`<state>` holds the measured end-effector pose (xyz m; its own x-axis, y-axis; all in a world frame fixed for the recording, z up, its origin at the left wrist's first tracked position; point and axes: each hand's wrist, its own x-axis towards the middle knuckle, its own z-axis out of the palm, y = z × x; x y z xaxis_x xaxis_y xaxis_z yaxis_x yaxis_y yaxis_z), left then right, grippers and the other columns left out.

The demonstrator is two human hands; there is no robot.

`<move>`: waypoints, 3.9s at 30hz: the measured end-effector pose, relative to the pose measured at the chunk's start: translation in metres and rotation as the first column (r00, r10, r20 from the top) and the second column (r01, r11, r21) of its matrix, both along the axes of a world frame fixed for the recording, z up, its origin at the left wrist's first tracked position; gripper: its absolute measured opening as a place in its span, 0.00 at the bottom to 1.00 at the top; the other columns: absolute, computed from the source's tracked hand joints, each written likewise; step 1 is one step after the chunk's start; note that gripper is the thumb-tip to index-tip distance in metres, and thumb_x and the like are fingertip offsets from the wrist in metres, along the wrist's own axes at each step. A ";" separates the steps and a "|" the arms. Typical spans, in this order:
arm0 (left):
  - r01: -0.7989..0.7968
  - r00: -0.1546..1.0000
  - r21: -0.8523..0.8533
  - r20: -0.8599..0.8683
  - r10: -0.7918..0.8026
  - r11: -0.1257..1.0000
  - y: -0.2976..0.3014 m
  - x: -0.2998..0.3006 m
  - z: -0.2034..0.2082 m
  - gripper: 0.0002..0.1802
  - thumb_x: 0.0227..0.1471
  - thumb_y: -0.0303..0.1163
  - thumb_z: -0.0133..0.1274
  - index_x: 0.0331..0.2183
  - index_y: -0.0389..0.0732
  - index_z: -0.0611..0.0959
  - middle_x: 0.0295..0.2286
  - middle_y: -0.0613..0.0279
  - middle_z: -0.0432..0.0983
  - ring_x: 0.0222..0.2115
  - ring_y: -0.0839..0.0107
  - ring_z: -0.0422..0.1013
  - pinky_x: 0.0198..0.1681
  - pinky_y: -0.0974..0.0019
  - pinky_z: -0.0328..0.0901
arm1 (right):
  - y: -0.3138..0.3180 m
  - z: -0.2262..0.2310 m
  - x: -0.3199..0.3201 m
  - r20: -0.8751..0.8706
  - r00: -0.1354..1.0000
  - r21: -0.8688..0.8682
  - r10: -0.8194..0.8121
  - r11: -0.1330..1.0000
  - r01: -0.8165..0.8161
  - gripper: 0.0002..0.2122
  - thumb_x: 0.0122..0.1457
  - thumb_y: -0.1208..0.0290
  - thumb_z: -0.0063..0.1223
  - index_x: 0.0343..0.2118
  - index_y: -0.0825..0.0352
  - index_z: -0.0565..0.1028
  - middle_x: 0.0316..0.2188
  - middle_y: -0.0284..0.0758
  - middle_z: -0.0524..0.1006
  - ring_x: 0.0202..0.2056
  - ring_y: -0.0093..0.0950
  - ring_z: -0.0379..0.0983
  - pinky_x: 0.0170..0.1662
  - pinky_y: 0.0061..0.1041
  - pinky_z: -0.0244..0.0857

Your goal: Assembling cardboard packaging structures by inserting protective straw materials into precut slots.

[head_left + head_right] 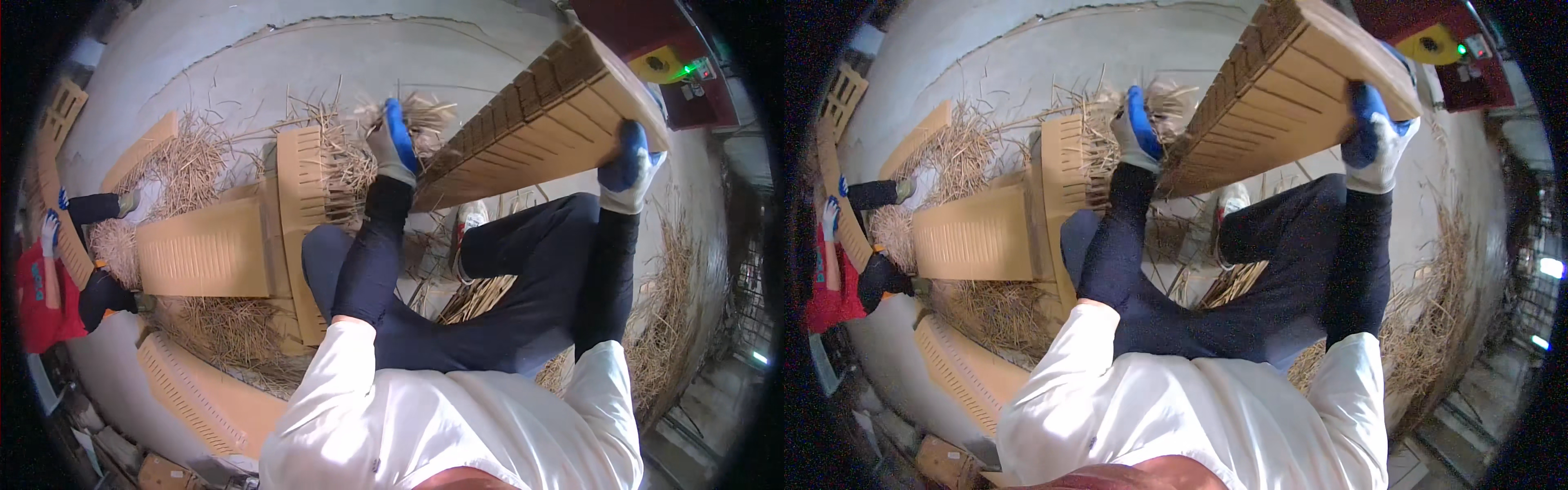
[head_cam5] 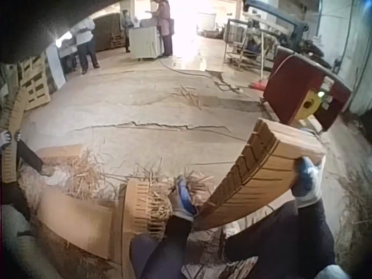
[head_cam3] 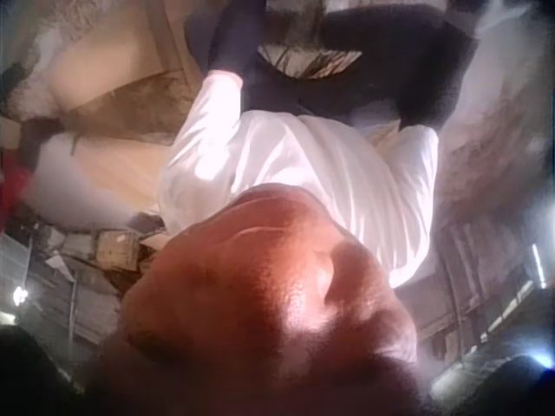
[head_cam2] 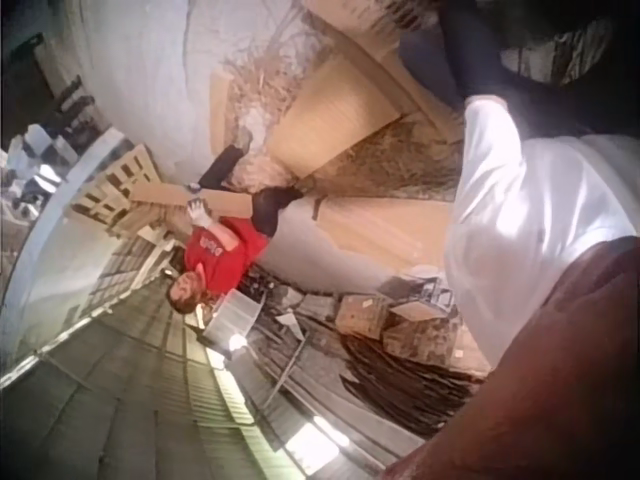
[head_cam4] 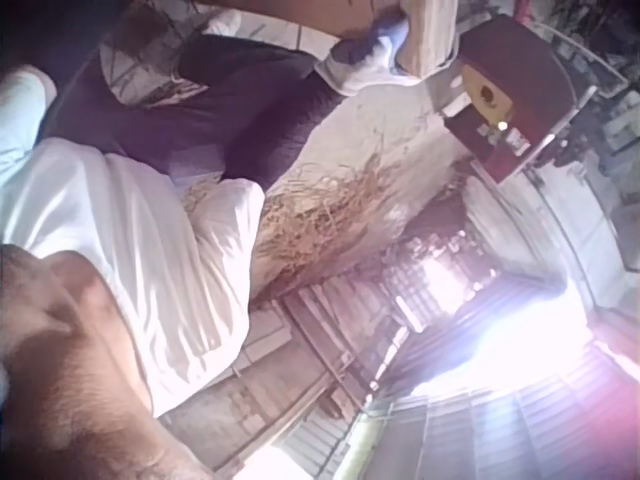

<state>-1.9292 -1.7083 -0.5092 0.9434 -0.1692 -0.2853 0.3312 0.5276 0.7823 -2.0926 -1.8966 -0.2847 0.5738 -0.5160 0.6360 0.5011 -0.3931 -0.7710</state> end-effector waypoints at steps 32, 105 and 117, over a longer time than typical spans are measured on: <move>0.038 0.709 0.319 0.659 -0.250 0.947 0.028 -0.040 0.020 0.23 0.59 0.45 0.44 0.47 0.37 0.74 0.28 0.65 0.76 0.24 0.83 0.70 0.25 0.76 0.62 | -0.023 0.002 -0.011 -0.142 0.984 -0.139 -0.110 0.986 0.090 0.25 0.53 0.61 0.56 0.50 0.72 0.67 0.46 0.37 0.71 0.48 0.29 0.67 0.52 0.30 0.60; 0.053 0.993 0.122 0.101 -0.065 0.991 -0.033 -0.030 -0.008 0.17 0.53 0.42 0.51 0.19 0.42 0.75 0.16 0.71 0.68 0.15 0.80 0.65 0.17 0.71 0.59 | -0.009 0.002 -0.002 -0.079 0.980 -0.076 -0.180 0.982 0.174 0.19 0.58 0.65 0.50 0.48 0.72 0.69 0.44 0.36 0.72 0.46 0.27 0.69 0.49 0.29 0.63; -0.291 0.821 -0.514 -0.567 -0.064 0.807 -0.029 -0.043 -0.033 0.17 0.55 0.44 0.41 0.16 0.53 0.68 0.09 0.73 0.60 0.08 0.69 0.59 0.15 0.63 0.60 | -0.026 0.004 -0.013 -0.036 0.988 -0.117 -0.151 0.982 0.145 0.15 0.60 0.69 0.48 0.47 0.72 0.71 0.42 0.36 0.74 0.44 0.25 0.69 0.47 0.26 0.64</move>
